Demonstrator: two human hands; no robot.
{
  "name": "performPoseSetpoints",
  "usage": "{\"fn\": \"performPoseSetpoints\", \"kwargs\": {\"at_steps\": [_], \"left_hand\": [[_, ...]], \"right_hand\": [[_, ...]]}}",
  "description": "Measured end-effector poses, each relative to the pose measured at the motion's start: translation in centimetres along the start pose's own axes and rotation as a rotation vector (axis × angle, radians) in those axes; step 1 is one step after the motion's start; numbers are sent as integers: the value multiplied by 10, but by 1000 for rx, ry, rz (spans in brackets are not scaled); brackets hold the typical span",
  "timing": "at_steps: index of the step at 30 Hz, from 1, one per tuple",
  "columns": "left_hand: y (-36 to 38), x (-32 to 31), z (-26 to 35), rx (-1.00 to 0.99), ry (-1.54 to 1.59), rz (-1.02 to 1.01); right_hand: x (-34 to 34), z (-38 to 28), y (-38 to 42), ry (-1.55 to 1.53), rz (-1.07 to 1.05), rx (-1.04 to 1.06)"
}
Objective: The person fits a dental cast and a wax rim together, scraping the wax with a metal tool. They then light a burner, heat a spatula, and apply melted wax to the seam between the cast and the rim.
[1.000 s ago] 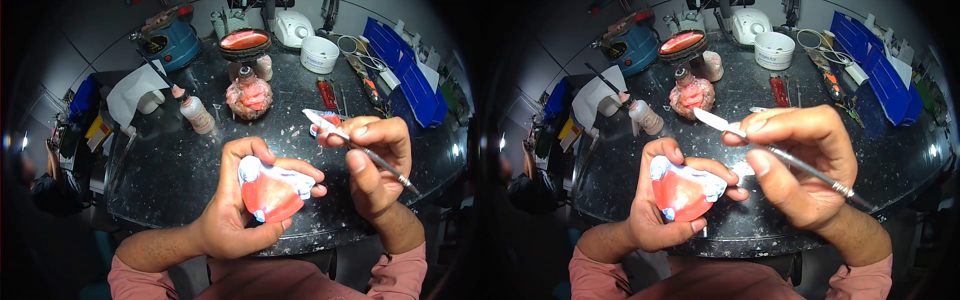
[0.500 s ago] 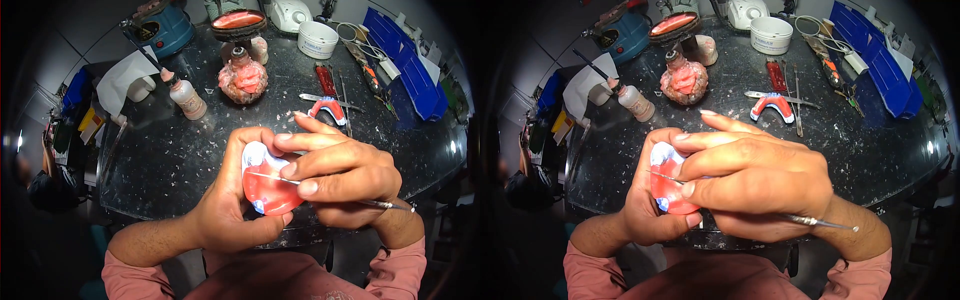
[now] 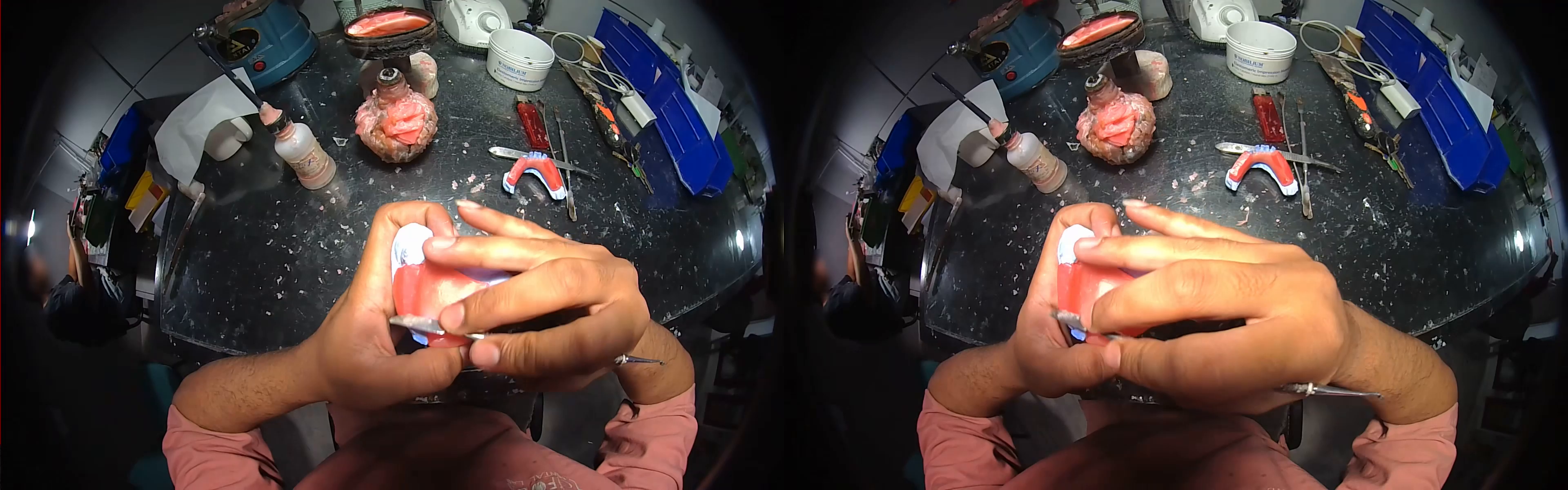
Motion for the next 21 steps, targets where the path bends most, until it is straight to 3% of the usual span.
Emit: {"fn": "performPoseSetpoints", "kwargs": {"at_steps": [4,9,13,17,19,21], "left_hand": [[-1,-3,1,19,-30,24],[-2,4,-1,-36,-121,16],[-1,0,1,1,-151,-10],[-1,3,-2,-74,-198,-23],[1,-3,1,31,-63,53],[1,-4,1,62,61,76]], "right_hand": [[-4,0,4,-74,103,-143],[0,-2,-1,-10,-22,-42],[-4,-2,2,-41,138,-172],[1,-1,0,16,-43,-6],[-3,3,8,-153,114,-125],[-4,0,8,-108,108,-178]]}}
Point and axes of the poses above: each hand's wrist, its own y-axis away from the middle knuckle, its own x-axis out of the back of the hand, z = x × y, the point moved 2 cm from there along -y, towards the middle knuckle, and after that the axes turned 11 degrees about y, right-handed, at the moved point
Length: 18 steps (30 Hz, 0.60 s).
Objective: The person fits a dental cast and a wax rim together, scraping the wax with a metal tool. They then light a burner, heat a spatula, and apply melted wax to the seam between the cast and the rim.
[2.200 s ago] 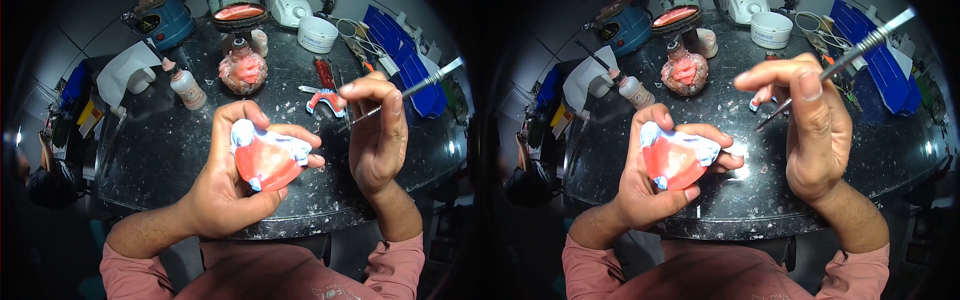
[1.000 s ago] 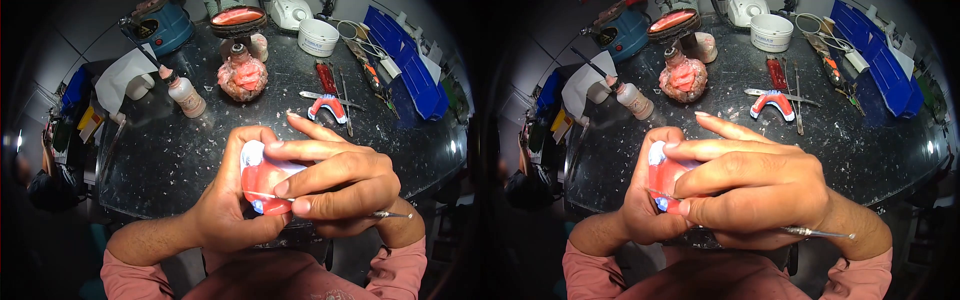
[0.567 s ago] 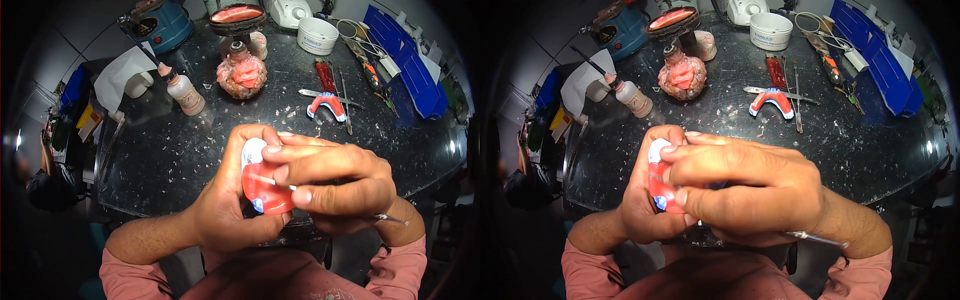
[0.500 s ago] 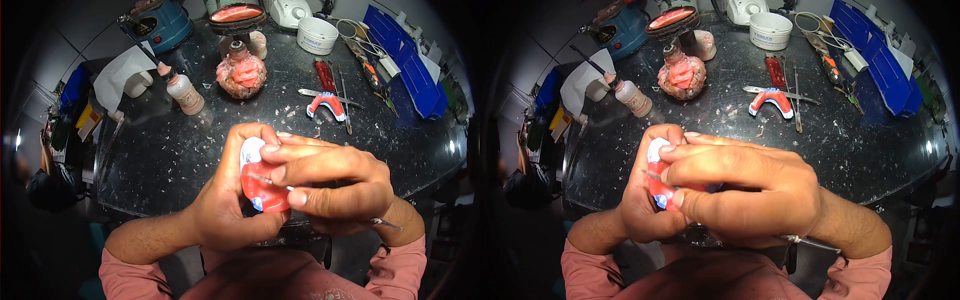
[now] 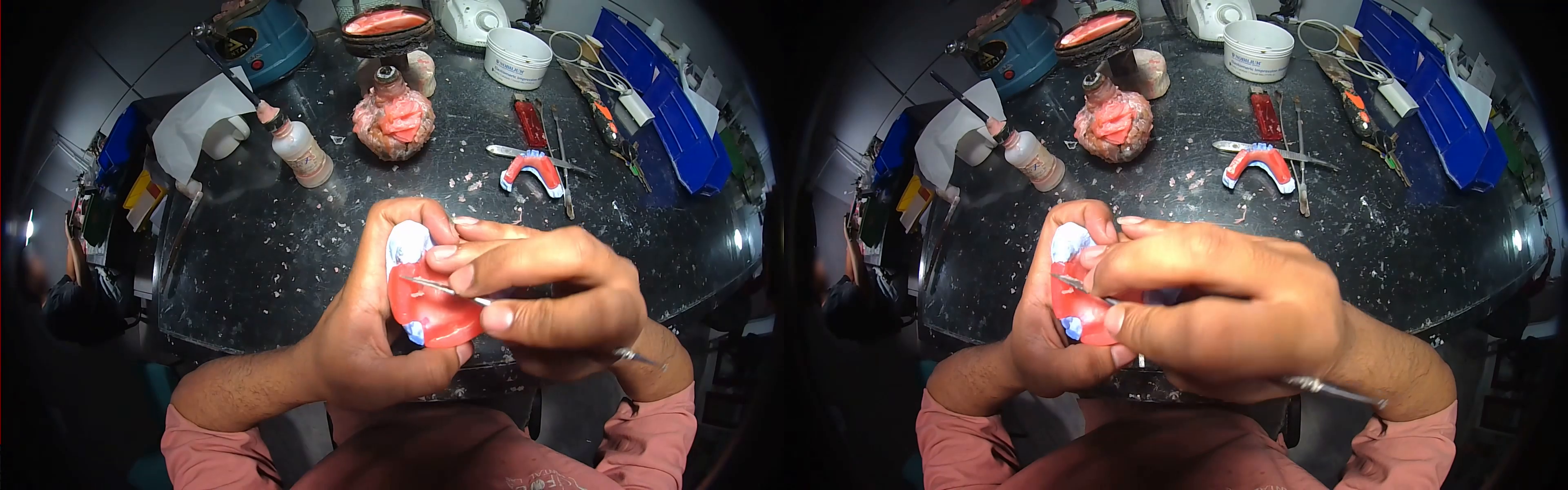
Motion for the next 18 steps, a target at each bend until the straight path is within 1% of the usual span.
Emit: {"fn": "performPoseSetpoints", "kwargs": {"at_steps": [1,3,4,6,7,8,10,11,14,15,16,18], "left_hand": [[-1,2,0,-1,1,1],[-2,5,2,-87,-58,-108],[-2,5,2,-88,-59,-108],[0,4,1,-32,-46,-82],[0,4,1,-31,-45,-82],[0,5,1,-39,-47,-81],[-1,6,2,-55,-52,-79],[-2,4,-1,-76,9,-68],[0,3,2,-42,-48,-92],[-2,5,2,-91,-97,-152],[-1,3,2,-91,-97,-153],[0,1,-1,-45,-3,-35]], "right_hand": [[0,-3,-4,34,-31,45],[2,-6,-8,64,-91,128],[2,-4,-6,64,-91,129],[2,1,-2,-44,-22,94],[-1,1,-1,2,18,56],[-1,0,-2,2,17,55],[-1,-5,-6,54,-53,99],[-1,-5,-5,54,-53,99],[2,-3,-3,-29,-4,21],[1,-7,-1,22,6,-41],[2,-7,-3,23,7,-42],[4,-6,-7,39,-105,132]]}}
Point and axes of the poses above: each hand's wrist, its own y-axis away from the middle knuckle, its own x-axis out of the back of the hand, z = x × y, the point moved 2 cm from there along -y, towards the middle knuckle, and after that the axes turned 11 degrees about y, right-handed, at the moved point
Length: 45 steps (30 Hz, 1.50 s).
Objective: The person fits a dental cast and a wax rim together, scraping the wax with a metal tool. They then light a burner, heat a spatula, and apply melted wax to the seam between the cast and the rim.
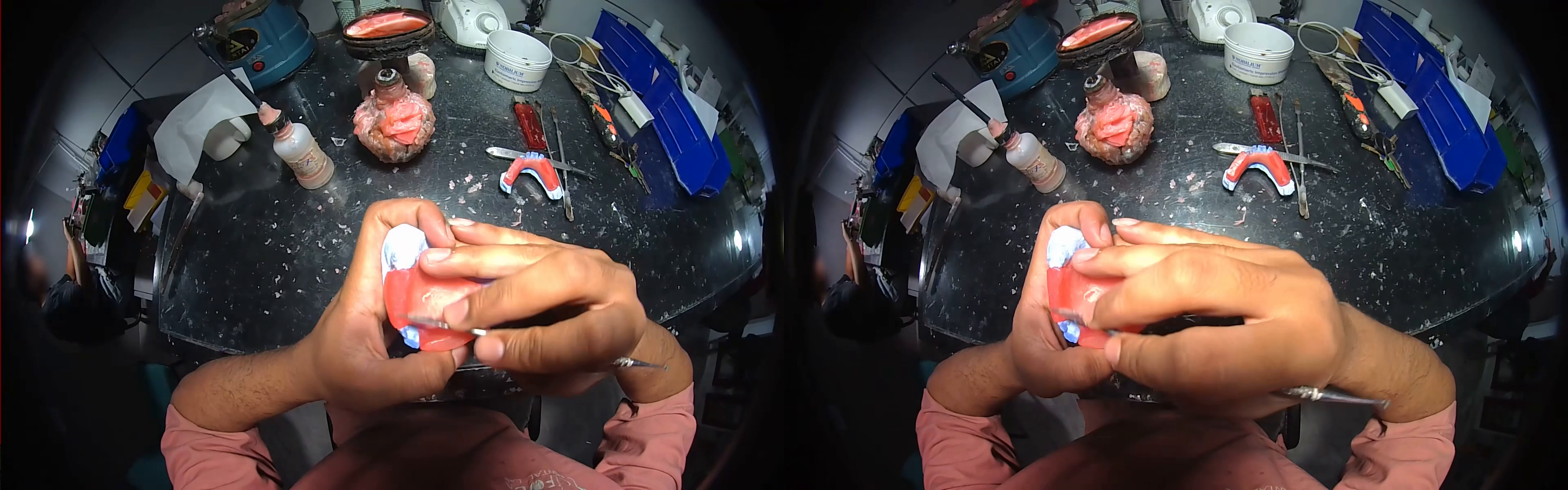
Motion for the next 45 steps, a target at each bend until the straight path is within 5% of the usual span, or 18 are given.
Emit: {"fn": "performPoseSetpoints", "kwargs": {"at_steps": [4,6,8,13,16,21,24,28,34,36,38,40,45], "left_hand": [[1,1,1,-24,-55,-5],[3,-1,3,50,-28,82],[-1,6,1,-46,-77,-116],[-1,3,2,-66,-134,-67],[1,5,-1,-8,-95,-102],[-1,3,1,-21,-68,-79],[-1,3,2,-53,-75,-97],[-1,4,1,-38,-88,-46],[-1,7,-1,-81,-118,-89],[0,3,3,-34,-114,-55],[0,6,1,-30,-92,-70],[-1,5,-1,-38,-102,-43],[-2,5,1,-74,-205,-70]], "right_hand": [[-8,2,5,-102,189,-109],[-7,1,4,9,164,-95],[1,1,-1,17,-48,47],[-10,0,3,-4,179,-72],[0,2,0,-23,-16,50],[-10,1,5,-62,159,-82],[2,3,2,-80,-22,-11],[-6,2,6,-86,87,-136],[0,6,4,-117,-24,57],[-7,2,5,-90,127,-166],[-4,-1,1,-79,159,-134],[3,0,-2,-60,-60,-7],[-7,-6,-2,38,109,-176]]}}
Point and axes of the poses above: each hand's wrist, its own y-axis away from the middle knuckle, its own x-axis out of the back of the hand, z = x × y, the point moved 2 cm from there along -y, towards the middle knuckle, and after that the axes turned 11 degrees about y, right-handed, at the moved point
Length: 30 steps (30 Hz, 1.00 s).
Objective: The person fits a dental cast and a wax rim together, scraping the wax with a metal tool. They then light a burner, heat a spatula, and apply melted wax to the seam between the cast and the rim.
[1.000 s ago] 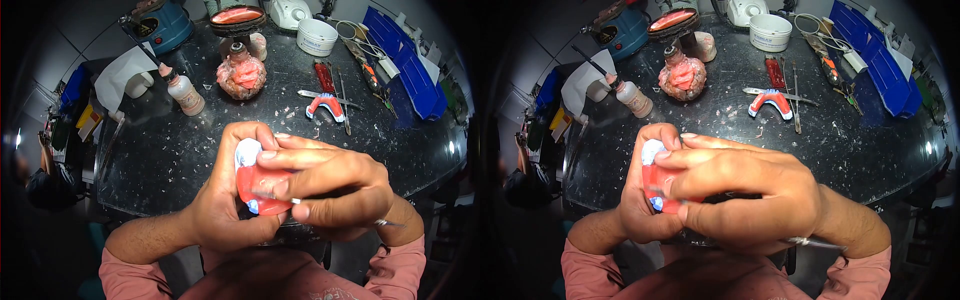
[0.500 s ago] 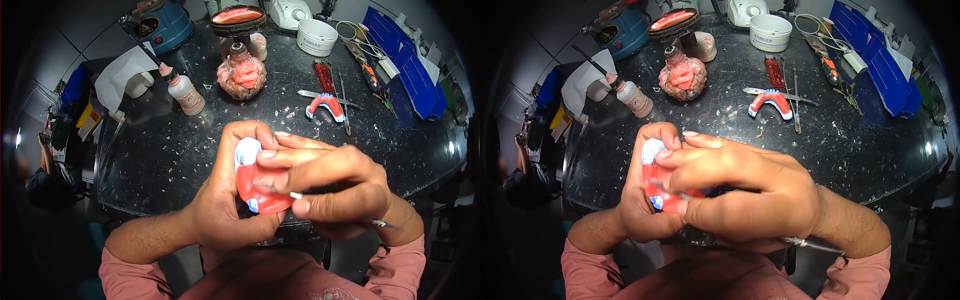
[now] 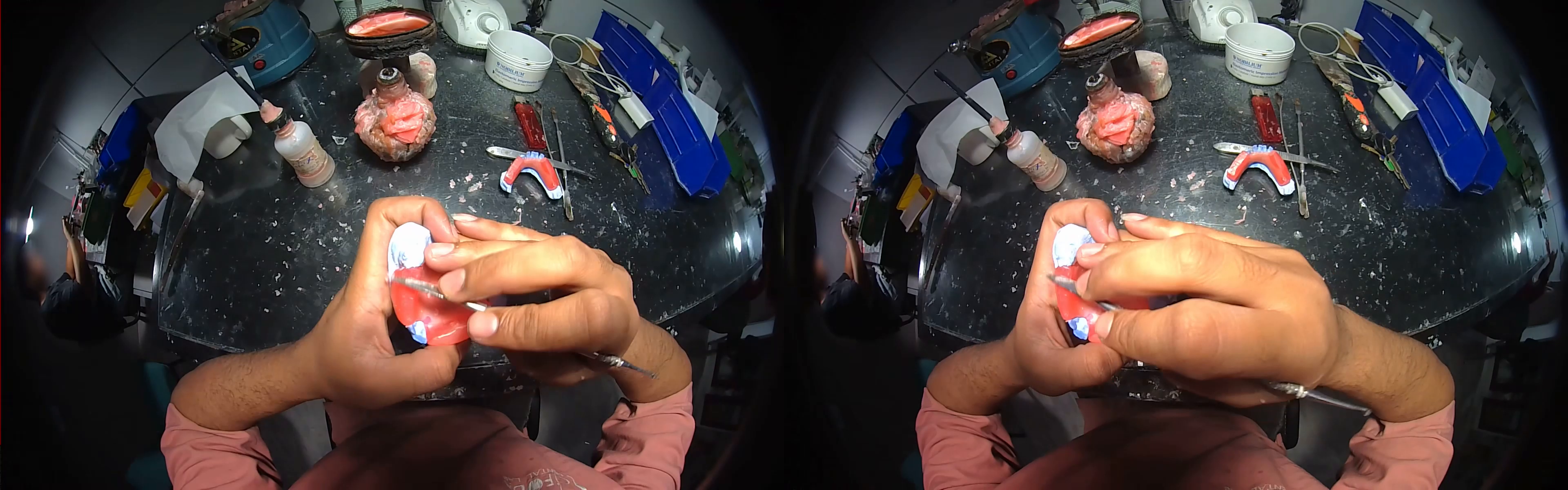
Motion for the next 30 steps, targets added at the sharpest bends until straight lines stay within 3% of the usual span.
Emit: {"fn": "performPoseSetpoints", "kwargs": {"at_steps": [1,3,5,7,11,13,22,25,29,30], "left_hand": [[0,0,0,0,0,0],[-1,1,0,-46,-47,7],[0,3,-1,-65,-39,-4],[0,1,-1,15,15,-40],[1,0,1,15,109,-4],[1,-1,0,31,117,0],[2,-4,1,46,200,-12],[-1,-7,3,28,219,28],[-4,-4,4,-108,80,78],[-3,-3,4,-156,33,115]], "right_hand": [[4,2,-2,0,0,0],[11,6,-4,1,-188,231],[6,9,-1,-34,-169,224],[-1,11,4,-94,30,33],[11,9,-3,-90,-151,174],[7,13,2,-154,-32,46],[8,13,-3,-110,-142,198],[6,15,2,-148,-38,88],[15,22,4,-7,128,107],[22,15,-1,1,30,67]]}}
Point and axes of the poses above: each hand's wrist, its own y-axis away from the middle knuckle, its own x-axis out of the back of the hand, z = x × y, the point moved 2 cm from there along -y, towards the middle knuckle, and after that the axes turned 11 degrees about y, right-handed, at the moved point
